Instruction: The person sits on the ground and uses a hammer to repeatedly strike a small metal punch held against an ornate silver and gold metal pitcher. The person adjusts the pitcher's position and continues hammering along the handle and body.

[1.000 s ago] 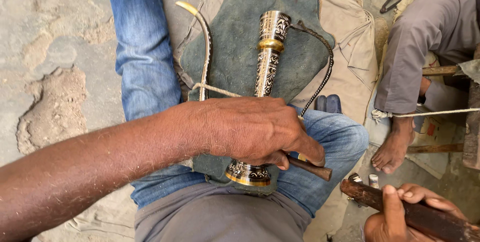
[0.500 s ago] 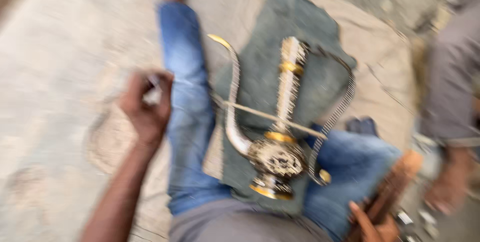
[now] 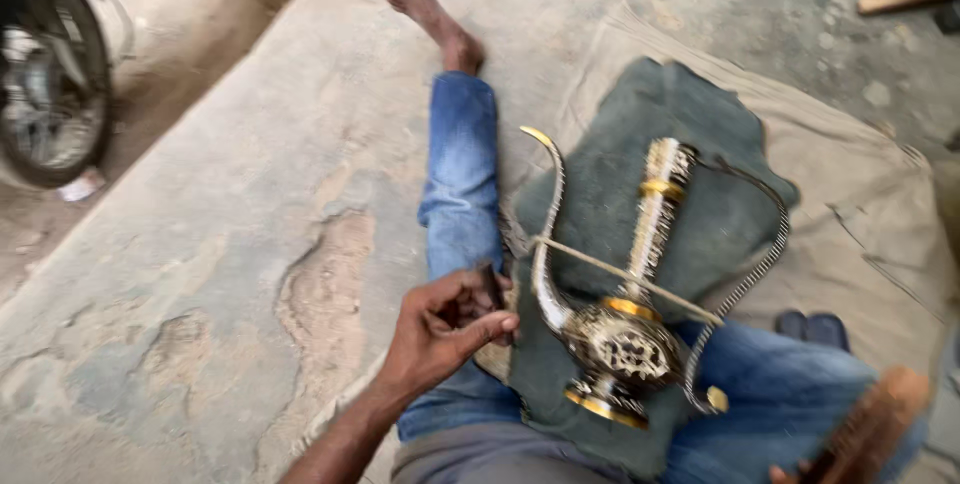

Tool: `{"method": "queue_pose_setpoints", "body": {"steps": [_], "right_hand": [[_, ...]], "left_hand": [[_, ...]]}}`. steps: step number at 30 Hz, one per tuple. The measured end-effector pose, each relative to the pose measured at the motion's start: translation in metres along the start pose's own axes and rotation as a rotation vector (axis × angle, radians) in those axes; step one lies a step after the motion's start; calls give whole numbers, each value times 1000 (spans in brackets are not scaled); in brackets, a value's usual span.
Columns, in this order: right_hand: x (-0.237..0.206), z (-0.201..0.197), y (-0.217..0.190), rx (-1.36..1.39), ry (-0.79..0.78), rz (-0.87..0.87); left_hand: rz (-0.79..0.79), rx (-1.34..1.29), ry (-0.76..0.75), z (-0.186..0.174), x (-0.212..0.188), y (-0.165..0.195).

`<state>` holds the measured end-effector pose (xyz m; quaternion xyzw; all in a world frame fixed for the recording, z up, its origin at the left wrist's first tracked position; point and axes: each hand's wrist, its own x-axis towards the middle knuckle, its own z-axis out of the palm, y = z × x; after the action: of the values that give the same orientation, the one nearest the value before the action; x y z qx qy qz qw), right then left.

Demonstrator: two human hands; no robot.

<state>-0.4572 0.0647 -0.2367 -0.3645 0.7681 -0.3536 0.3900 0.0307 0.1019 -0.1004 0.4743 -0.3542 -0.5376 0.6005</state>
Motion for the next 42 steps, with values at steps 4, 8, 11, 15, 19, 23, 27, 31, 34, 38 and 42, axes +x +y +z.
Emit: {"method": "queue_pose_setpoints", "body": {"steps": [4,8,11,15,19,23,27,31,34,38,42], "right_hand": [[-20,-38,-22,-68,-154,144],[-60,-50,-101,141,-347,30],[-89,-53,-167,118,-456,-414],[-95,-42,-198,411,-579,-358],[-75,-42,-195,32,-530,-363],[-52,-42,-205,90,-580,-385],[-45,-35,-227,-340,-340,-447],[-44,-36,-248,-731,-304,-550],[-44,-36,-255,-737,-335,-610],[-45,-34,-252,-562,-272,-609],[-44,-37,-250,-473,-373,-572]], "left_hand": [[-26,91,-170,41,22,40],[-33,317,-356,70,43,63],[60,518,-446,86,56,73],[128,627,-525,98,71,79],[105,684,-588,100,79,82],[137,729,-623,100,79,85],[372,703,-727,100,82,86],[243,686,-729,98,82,86],[285,698,-697,96,79,83],[304,675,-684,95,79,79],[275,640,-717,95,82,76]]}}
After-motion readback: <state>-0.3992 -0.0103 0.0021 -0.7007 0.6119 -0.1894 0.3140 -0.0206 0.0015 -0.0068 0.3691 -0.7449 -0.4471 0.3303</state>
